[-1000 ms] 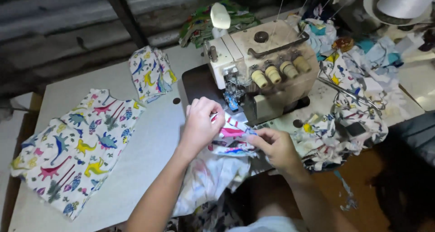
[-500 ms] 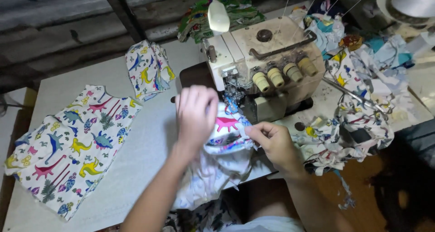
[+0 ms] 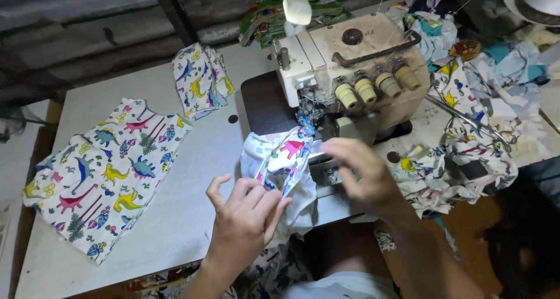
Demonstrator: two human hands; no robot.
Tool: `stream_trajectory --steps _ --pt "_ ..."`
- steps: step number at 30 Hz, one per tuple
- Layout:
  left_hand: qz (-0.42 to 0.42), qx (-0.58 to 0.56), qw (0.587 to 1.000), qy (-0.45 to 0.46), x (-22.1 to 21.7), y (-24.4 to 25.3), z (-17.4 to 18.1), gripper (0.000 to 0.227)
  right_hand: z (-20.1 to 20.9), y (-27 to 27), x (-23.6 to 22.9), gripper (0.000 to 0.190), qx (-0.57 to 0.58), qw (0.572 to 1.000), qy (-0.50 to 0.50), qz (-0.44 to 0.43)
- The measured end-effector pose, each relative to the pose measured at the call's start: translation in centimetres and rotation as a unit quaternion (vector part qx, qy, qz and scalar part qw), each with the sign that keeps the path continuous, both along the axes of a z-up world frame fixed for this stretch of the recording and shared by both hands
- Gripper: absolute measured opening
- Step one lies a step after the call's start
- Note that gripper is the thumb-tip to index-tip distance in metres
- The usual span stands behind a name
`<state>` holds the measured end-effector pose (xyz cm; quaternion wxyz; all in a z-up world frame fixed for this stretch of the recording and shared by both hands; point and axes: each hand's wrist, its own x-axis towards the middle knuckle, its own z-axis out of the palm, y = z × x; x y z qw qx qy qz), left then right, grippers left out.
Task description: Aligning and preparing patterned fabric pieces for sewing on an industrial overlocker machine.
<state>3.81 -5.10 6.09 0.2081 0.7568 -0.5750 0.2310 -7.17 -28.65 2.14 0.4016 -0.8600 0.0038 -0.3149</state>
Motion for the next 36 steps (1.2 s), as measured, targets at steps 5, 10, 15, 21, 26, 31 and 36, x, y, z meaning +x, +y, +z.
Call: stream_trajectory --steps 5,10,15,21,26,31,36 --pt "-0.050 -0.062 0.992 0.100 -0.4 -2.3 -3.2 0.014 1.3 1.4 1.7 0.034 -0.171 0.966 -0.104 0.164" --pt "-0.022 -0.157 0.987 0.007 -0.1 -6.8 -8.5 0.030 1.8 1.4 0.0 0.018 -0.022 0.990 -0.125 0.065" --pt "-0.068 -0.142 0.987 -0.039 2.6 -5.2 -7.1 0.004 0.1 1.7 -1.9 0.020 0.003 0.989 -0.148 -0.007" --pt "-0.076 -0.025 0.994 -0.076 2.6 -5.7 -6.6 0.031 -1.1 2.1 -1.4 0.017 0.059 0.985 -0.152 -0.051" --pt "-0.050 -0.009 0.995 -0.087 1.9 -6.2 -6.2 0.032 -3.3 1.9 -0.8 0.009 0.193 0.968 -0.160 -0.029" --pt "-0.056 0.012 0.995 -0.087 2.2 -6.0 -5.5 0.028 -4.8 1.9 -0.2 0.009 0.385 0.910 -0.139 -0.058" --pt "-0.073 0.023 0.994 -0.072 2.2 -6.1 -4.5 0.023 -3.1 2.5 -0.6 0.009 0.351 0.921 -0.138 -0.093"
